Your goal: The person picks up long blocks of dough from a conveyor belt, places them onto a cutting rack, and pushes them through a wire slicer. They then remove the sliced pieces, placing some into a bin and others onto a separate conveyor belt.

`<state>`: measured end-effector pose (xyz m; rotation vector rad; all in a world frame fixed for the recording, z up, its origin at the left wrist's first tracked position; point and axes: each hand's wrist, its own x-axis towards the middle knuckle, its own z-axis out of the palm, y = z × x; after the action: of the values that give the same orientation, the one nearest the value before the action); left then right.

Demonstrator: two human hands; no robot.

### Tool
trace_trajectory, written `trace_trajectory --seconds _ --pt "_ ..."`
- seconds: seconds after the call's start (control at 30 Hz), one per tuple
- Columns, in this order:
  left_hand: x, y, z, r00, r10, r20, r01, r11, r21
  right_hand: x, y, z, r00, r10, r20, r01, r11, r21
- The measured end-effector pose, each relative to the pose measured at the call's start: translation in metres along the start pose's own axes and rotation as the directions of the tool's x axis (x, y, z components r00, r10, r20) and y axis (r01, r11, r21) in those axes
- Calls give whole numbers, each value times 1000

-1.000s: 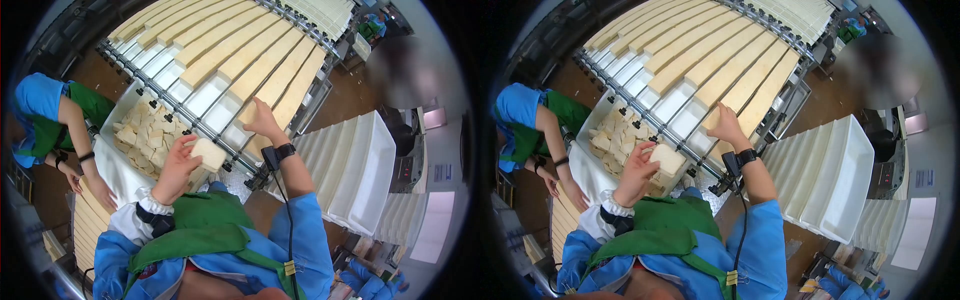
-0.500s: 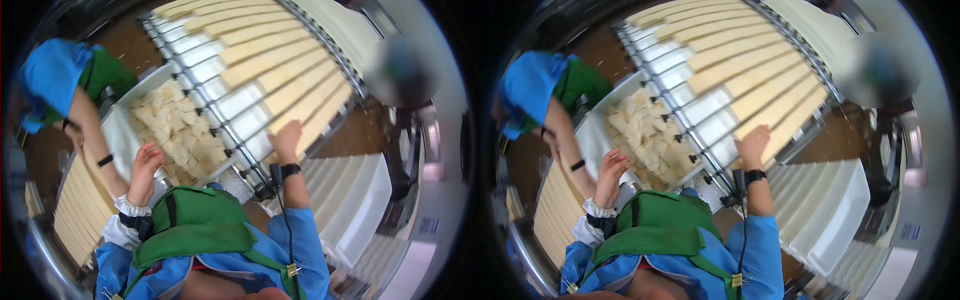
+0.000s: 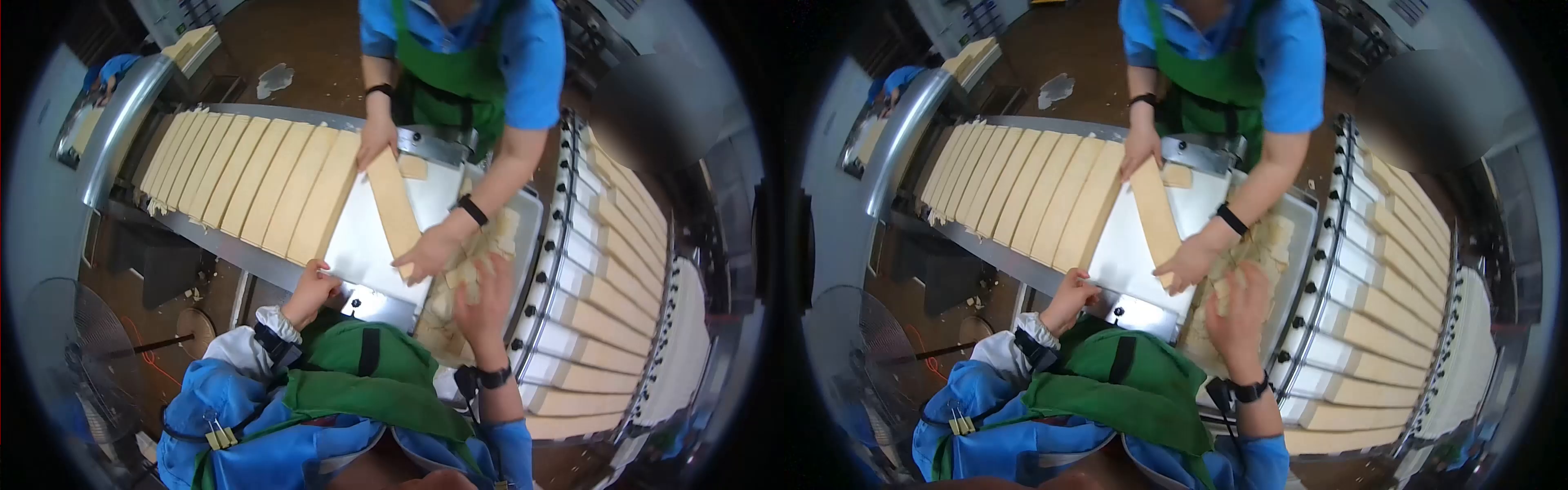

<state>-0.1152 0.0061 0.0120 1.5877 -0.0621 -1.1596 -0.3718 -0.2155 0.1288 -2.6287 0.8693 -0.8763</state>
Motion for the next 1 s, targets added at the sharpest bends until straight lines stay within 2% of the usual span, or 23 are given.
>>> trace_trajectory --seconds 0.03,0.1,0.17,0.23,0.27,0.37,0.4,0.43,0.6,0.67,0.73,0.77,0.83,0.87,1.0 --pt "1 -2 -10 997 10 -71 -8 1000 25 21 -10 32 999 -41 21 37 989 145" --pt "12 -7 -26 980 26 -198 -10 997 81 67 -38 87 976 -144 164 101 964 245" --pt "24 -9 -49 982 1 -191 11 998 60 110 -61 153 947 -228 227 134 921 365" --pt "33 -4 -59 984 -38 -175 44 999 29 143 -65 222 893 -187 409 51 946 320" --pt "37 -7 -63 986 1 -168 -1 1000 3 157 -68 258 886 -173 430 63 964 259" --pt "52 -11 -81 998 12 -60 -7 996 91 194 -75 339 877 -133 462 104 991 89" --pt "45 6 -83 997 -76 -20 77 992 105 203 -78 353 881 -126 455 118 992 45" --pt "45 10 -87 996 -92 17 90 992 94 209 -79 366 886 -116 449 130 992 0" --pt "57 6 -98 975 -120 188 119 993 21 203 -68 389 887 -64 457 128 986 -110" --pt "58 0 -100 970 -99 220 104 995 -7 200 -69 389 898 -91 430 161 978 -131" --pt "58 6 -97 970 -66 235 75 997 -32 210 -75 385 892 -55 449 126 984 -130" --pt "58 10 -98 965 -97 244 104 994 -17 218 -79 383 891 -40 453 110 986 -129" --pt "50 34 -96 952 -150 265 150 988 20 235 -87 384 866 80 494 13 983 -181" --pt "57 19 -95 949 -119 292 140 989 -54 245 -91 384 853 141 503 -36 977 -212" --pt "57 27 -84 948 -170 269 176 984 2 257 -104 370 775 345 529 -111 899 -424"
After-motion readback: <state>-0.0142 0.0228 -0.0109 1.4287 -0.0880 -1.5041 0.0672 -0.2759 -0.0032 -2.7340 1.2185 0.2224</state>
